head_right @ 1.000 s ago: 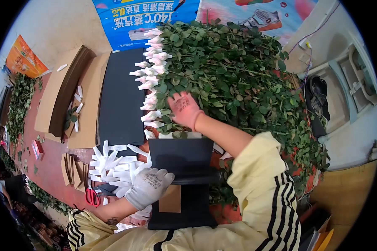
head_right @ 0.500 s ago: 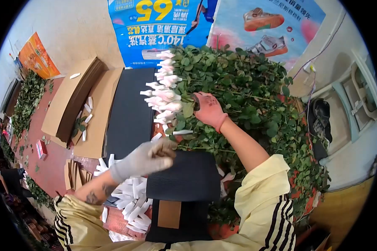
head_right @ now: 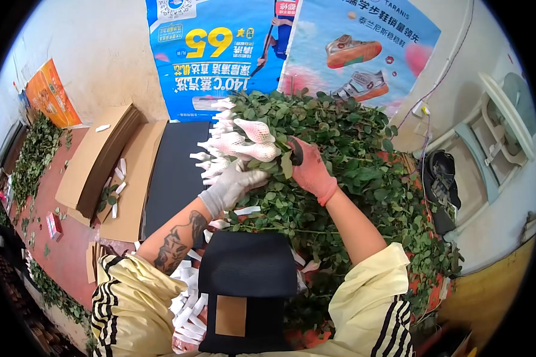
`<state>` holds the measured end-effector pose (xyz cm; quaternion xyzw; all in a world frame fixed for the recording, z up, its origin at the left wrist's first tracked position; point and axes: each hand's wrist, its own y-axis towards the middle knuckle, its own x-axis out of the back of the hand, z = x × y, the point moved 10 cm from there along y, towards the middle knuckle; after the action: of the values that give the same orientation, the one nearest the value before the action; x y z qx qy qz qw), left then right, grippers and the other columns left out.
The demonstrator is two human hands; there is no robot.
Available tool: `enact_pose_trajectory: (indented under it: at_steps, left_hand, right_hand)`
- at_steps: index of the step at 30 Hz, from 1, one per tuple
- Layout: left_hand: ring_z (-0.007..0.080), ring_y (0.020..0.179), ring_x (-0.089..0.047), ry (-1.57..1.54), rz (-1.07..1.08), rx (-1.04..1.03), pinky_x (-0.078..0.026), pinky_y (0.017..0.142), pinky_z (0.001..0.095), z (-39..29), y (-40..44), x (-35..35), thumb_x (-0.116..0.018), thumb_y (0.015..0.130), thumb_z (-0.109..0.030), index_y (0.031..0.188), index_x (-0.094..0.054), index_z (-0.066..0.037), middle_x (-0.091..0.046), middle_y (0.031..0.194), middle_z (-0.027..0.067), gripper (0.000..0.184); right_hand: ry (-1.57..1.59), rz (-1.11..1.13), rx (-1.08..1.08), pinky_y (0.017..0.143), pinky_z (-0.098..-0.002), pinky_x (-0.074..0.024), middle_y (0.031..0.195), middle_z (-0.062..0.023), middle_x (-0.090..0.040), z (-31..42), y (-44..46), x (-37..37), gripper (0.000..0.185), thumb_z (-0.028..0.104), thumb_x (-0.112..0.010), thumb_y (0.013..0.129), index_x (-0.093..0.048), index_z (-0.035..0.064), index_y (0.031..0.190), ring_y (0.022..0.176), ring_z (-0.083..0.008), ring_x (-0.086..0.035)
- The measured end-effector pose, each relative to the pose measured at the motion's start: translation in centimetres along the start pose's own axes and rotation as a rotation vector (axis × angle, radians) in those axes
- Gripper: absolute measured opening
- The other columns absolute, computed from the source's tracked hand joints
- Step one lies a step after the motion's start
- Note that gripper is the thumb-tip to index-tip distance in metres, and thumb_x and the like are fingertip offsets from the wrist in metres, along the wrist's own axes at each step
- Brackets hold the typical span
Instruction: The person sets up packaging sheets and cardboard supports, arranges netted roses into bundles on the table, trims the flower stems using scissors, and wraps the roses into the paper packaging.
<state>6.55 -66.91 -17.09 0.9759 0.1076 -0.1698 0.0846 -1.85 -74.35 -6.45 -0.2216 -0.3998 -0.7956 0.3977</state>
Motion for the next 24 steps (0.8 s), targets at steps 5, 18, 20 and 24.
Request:
enact_pose_trajectory:
  at_steps: [5,18,20,24]
  left_hand:
    - [0.0114,0.089,-0.057,-0.231,0.156,-0.262,-0.047,0.078,0.0239,3.0,5.7,2.4,-0.046,0.095,-0.016,0.112,-0.053,-0.003,-0.058,0.100,0.0021,0.023]
    - [0.0295,0.097,-0.063,1.784,0.108,0.254,-0.049,0.084,0.0408,8.6,3.1,7.7,-0.053,0.079,-0.024,0.107,-0.063,-0.011,-0.065,0.103,0.0136,0.032]
    - [0.0305,0.100,-0.062,1.822,0.143,0.274,-0.049,0.083,0.0400,9.0,1.9,7.6,-0.048,0.082,-0.017,0.111,-0.061,-0.011,-0.064,0.106,0.0149,0.033]
    - [0.0324,0.101,-0.061,1.681,0.024,0.271,-0.048,0.085,0.0414,12.3,2.0,10.4,-0.044,0.082,-0.013,0.117,-0.056,-0.011,-0.063,0.109,0.0170,0.037]
  right_hand:
    - [-0.377,0.037,0.391,0.088,-0.0390,-0.0448,0.111,-0.0192,-0.058,1.9,-1.2,-1.0,0.069,0.027,-0.073,0.070,-0.044,-0.0008,0.125,0.101,-0.0335,-0.056]
    - [-0.527,-0.038,0.191,0.098,-0.0359,-0.0377,0.125,-0.0108,-0.051,2.4,-8.0,12.0,0.055,0.021,-0.063,0.080,-0.044,0.0044,0.129,0.114,-0.0239,-0.049]
    - [-0.416,-0.273,-0.211,0.101,-0.0320,-0.0366,0.124,-0.0099,-0.053,-0.5,-9.5,23.6,0.042,0.017,-0.050,0.090,-0.046,0.0024,0.129,0.113,-0.0208,-0.050]
    - [0.037,-0.789,-0.201,0.089,-0.0304,-0.0439,0.107,-0.0074,-0.062,-4.5,-19.3,51.6,0.030,0.017,-0.049,0.092,-0.057,-0.0012,0.115,0.098,-0.0189,-0.058]
